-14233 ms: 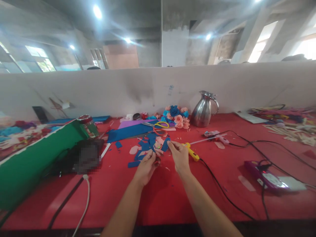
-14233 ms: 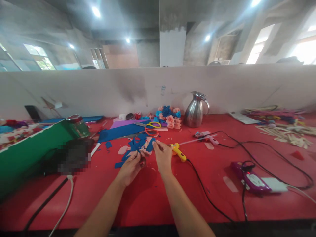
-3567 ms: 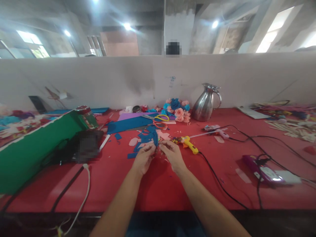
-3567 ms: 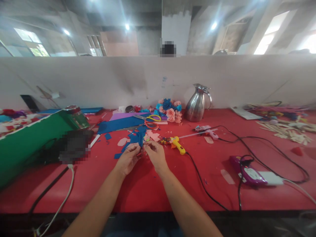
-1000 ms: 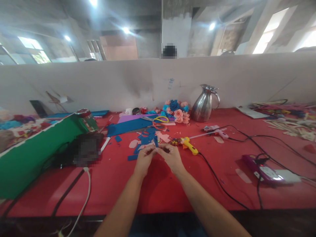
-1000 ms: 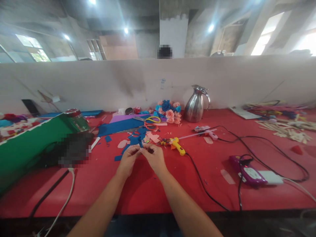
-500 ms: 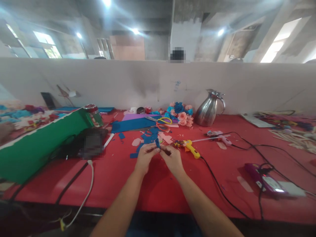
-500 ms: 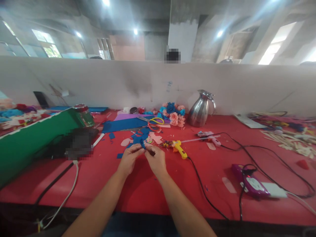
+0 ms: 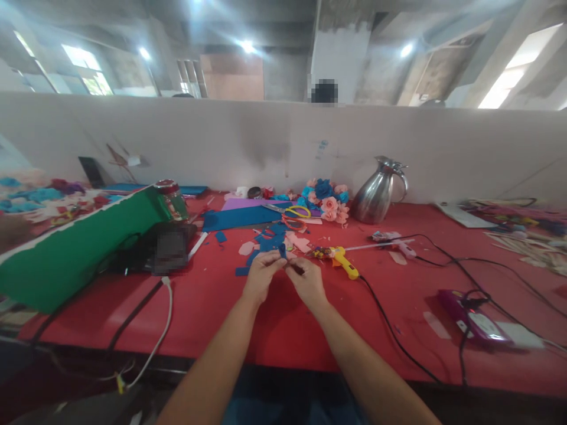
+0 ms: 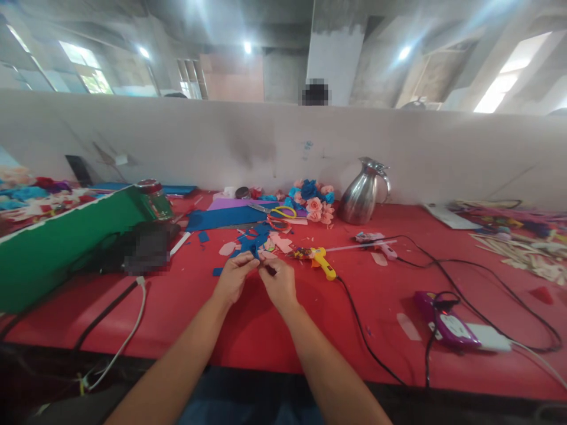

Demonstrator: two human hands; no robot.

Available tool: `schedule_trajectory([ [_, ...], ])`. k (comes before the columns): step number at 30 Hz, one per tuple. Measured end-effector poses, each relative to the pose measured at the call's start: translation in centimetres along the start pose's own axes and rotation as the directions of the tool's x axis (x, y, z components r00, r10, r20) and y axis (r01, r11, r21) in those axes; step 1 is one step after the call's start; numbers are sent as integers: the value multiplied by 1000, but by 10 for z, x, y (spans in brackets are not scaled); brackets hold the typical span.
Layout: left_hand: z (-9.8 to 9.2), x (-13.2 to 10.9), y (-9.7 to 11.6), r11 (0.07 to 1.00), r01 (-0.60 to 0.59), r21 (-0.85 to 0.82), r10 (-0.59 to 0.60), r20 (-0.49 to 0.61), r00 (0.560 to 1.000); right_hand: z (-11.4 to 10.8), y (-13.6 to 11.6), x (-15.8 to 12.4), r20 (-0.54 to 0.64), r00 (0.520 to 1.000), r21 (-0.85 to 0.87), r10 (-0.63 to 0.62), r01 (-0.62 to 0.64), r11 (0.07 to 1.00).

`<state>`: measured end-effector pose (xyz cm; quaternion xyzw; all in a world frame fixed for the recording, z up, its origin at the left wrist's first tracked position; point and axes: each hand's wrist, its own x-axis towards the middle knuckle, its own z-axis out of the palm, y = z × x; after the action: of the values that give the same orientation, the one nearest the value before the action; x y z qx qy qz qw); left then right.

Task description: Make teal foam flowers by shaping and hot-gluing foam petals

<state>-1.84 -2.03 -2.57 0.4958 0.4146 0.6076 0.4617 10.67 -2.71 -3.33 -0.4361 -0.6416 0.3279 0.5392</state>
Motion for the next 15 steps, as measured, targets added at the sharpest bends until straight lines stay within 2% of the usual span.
schedule_trajectory([
  [4, 0, 0, 0, 997, -22, 68, 23, -8, 1000, 1, -2, 0, 8, 1000, -17, -8, 8, 1000],
  [11, -1, -1, -2, 1000, 18, 26, -19, 23, 1000, 1, -4, 0, -68, 995, -28, -73, 71, 997],
  [15, -4, 2, -6, 999, 23, 47, -21, -41, 999, 4, 0, -1, -51, 997, -41, -53, 51, 998],
])
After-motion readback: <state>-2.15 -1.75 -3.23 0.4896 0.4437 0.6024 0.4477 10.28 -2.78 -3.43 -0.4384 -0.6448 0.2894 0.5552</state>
